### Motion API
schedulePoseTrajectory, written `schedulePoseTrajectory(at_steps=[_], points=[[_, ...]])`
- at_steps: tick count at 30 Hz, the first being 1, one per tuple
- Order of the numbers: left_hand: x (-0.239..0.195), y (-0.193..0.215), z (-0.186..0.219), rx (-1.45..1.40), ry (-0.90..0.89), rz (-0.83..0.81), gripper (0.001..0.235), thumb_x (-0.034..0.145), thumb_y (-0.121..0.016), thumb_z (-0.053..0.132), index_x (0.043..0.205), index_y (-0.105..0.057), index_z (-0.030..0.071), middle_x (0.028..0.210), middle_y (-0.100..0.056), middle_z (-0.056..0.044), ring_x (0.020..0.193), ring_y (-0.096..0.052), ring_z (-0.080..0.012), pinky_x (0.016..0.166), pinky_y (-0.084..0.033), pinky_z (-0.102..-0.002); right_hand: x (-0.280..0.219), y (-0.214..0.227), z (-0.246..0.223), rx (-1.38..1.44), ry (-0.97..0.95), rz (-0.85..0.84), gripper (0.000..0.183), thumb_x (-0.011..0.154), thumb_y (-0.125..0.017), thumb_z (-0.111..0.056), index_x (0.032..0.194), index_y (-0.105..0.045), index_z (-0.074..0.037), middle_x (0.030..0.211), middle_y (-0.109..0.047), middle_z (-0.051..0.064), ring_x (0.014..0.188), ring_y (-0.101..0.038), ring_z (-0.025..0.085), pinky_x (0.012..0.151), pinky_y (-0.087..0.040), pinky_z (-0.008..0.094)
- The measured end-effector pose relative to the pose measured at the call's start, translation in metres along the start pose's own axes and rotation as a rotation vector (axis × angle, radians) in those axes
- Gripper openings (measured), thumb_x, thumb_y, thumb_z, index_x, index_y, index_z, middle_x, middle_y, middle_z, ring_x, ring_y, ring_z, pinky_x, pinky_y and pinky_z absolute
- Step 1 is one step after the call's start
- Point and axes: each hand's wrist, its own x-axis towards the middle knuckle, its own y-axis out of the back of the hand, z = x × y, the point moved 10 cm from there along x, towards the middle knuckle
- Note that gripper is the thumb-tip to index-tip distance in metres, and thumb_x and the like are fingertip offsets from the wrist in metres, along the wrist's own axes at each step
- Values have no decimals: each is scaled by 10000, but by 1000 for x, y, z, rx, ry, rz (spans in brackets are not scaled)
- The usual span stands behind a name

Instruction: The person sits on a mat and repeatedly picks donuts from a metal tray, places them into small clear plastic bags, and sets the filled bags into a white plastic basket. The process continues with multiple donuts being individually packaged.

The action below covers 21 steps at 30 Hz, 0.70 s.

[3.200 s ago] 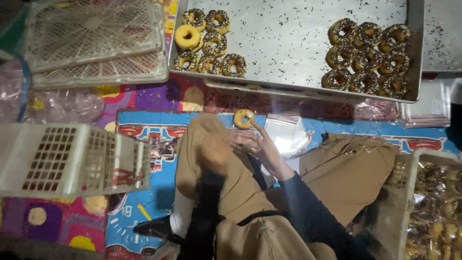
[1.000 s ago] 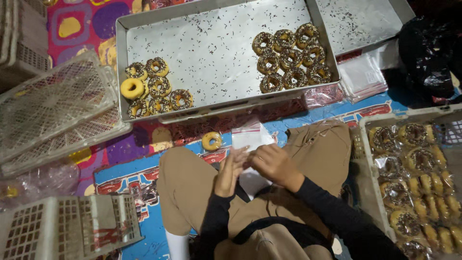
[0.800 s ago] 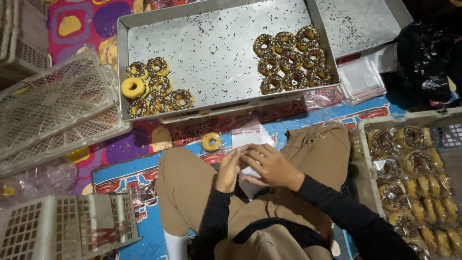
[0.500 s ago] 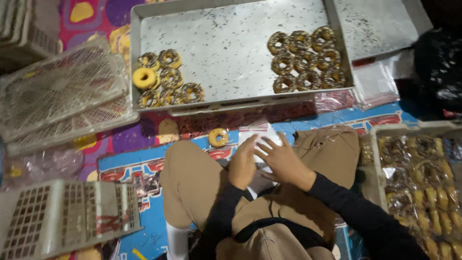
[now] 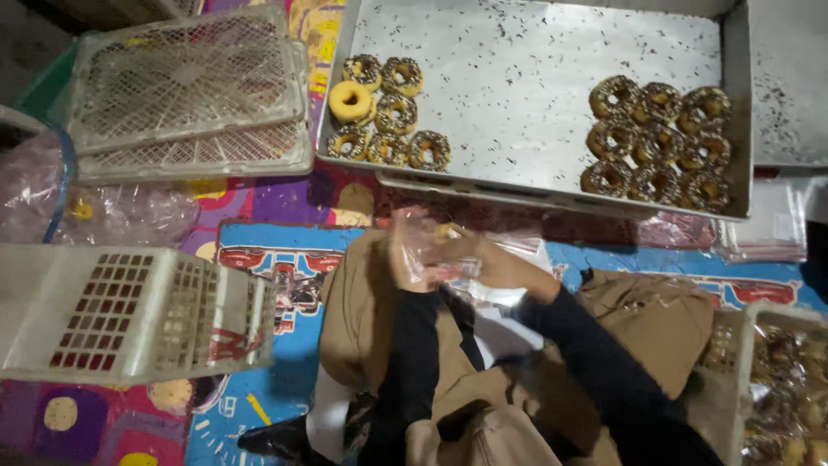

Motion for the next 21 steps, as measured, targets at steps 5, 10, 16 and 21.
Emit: schedulePoseTrajectory(at_steps=[5,10,16,21], points=[[39,77,16,-688,-49,23,588,1007,-576,442,1368,-591,-22,1234,-572,-244,1134,-578,-444,961,-475,-588,118,84,54,-310,100,118,946,722,-833,-68,1566,-415,-162,1557,-485,155,1447,-373,393,1172,-241,612],[35,78,23,-917,13,-15,550,973,-616,410,1333,-603,-5,1241,-603,-206,1193,-583,-396,1034,-464,-576,156,63,88,-110,107,-63,1103,673,-853,30,1593,-336,-290,1453,-592,163,1339,-534,322,1126,-378,550],[28,41,29,-1033,75,-87,508,932,-664,373,1290,-618,15,1249,-640,-159,1265,-589,-339,1122,-452,-562,107,103,91,50,-127,185,1119,731,-876,-99,1645,-256,-276,1469,-566,191,1261,-638,274,902,-604,423],[25,-5,18,-1076,63,-162,527,936,-654,342,1323,-589,-9,1293,-608,-214,1317,-546,-389,1134,-419,-586,15,116,19,69,12,437,1245,702,-960,-206,1686,-199,-160,1503,-566,207,1261,-671,275,1089,-550,403]])
